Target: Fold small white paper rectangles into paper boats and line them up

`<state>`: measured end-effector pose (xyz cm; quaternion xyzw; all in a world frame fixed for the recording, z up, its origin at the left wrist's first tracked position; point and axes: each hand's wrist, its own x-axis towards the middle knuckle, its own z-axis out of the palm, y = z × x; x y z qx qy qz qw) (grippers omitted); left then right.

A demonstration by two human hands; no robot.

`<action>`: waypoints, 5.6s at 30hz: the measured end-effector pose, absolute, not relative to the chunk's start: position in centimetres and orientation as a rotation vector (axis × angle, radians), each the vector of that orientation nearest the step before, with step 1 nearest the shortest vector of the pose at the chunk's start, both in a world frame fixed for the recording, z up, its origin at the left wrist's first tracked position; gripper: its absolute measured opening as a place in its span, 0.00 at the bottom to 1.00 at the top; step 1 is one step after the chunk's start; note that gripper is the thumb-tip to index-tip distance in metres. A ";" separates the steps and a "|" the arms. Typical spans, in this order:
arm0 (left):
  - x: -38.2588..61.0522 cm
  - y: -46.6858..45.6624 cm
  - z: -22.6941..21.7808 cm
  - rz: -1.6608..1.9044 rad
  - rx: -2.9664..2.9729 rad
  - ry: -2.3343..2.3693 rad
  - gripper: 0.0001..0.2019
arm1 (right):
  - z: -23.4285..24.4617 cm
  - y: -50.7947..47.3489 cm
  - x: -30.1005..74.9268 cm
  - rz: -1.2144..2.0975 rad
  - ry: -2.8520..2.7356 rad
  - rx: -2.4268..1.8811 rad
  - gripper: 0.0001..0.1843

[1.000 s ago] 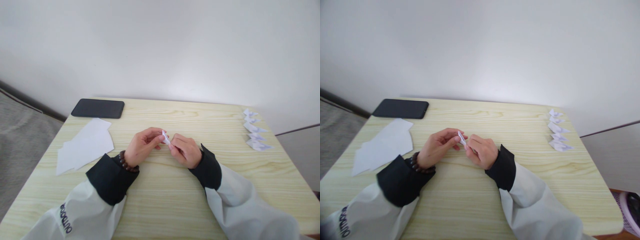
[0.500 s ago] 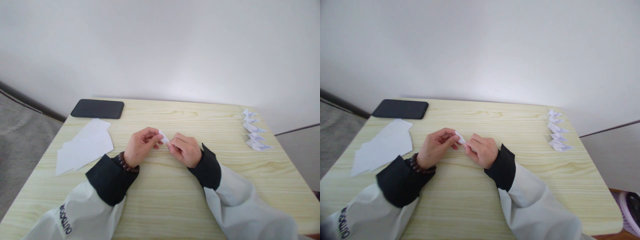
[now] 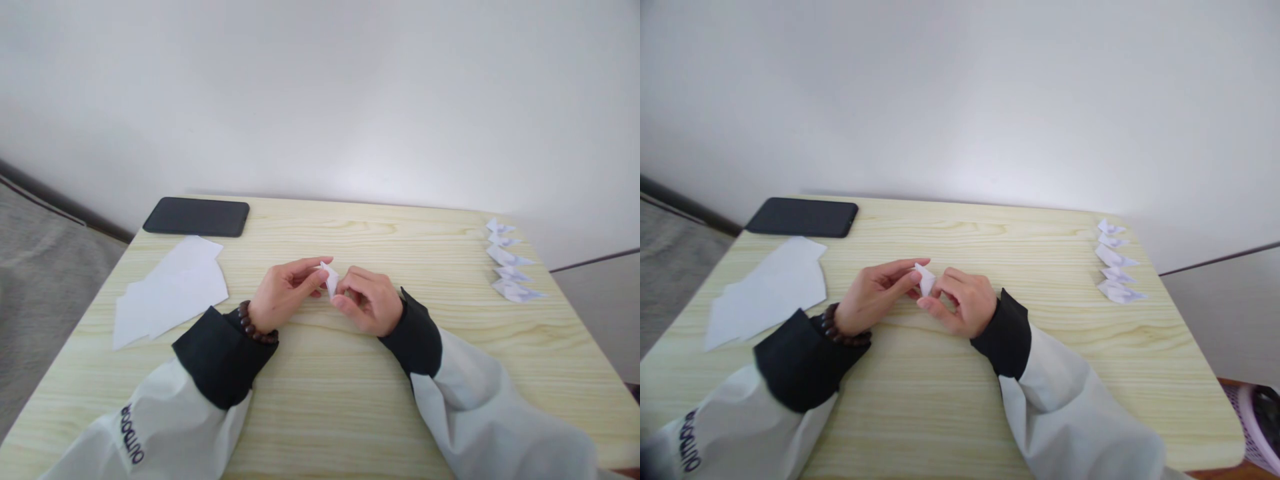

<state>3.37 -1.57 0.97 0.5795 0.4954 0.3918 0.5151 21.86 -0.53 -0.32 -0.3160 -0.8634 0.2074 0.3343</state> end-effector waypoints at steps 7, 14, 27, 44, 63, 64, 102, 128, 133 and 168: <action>3.3 -1.6 0.5 0.932 1.438 1.213 0.21 | -0.5 -0.6 21.6 0.493 -2.164 -0.997 0.12; 3.3 -1.6 0.7 0.917 1.450 1.207 0.20 | -0.5 -0.4 21.7 0.666 -2.205 -0.974 0.09; 3.5 -1.6 0.4 0.975 1.540 1.204 0.18 | -0.6 -0.8 21.2 0.501 -2.138 -1.043 0.07; 3.7 -2.1 0.3 1.006 1.956 1.302 0.14 | -0.9 -0.4 21.3 0.887 -1.776 -1.146 0.06; 3.9 -1.9 1.1 0.878 1.208 1.034 0.19 | -0.4 -1.2 21.3 0.243 -2.028 -1.000 0.02; 3.9 -1.9 1.2 0.859 1.190 1.013 0.19 | -0.3 -1.3 21.2 0.211 -2.027 -0.968 0.02; 4.1 -1.9 0.8 1.001 1.251 1.182 0.16 | 0.1 -0.8 21.2 0.586 -1.975 -0.972 0.04; 3.7 -2.2 0.8 1.173 1.693 1.320 0.08 | -0.1 -0.7 21.1 0.681 -1.946 -0.990 0.06; 4.0 -2.3 1.0 1.181 1.594 1.341 0.08 | -0.1 -0.9 21.1 0.764 -1.897 -0.980 0.07; 4.0 -1.8 1.0 0.978 1.524 1.260 0.13 | -0.3 -0.5 20.8 1.082 -1.727 -1.095 0.11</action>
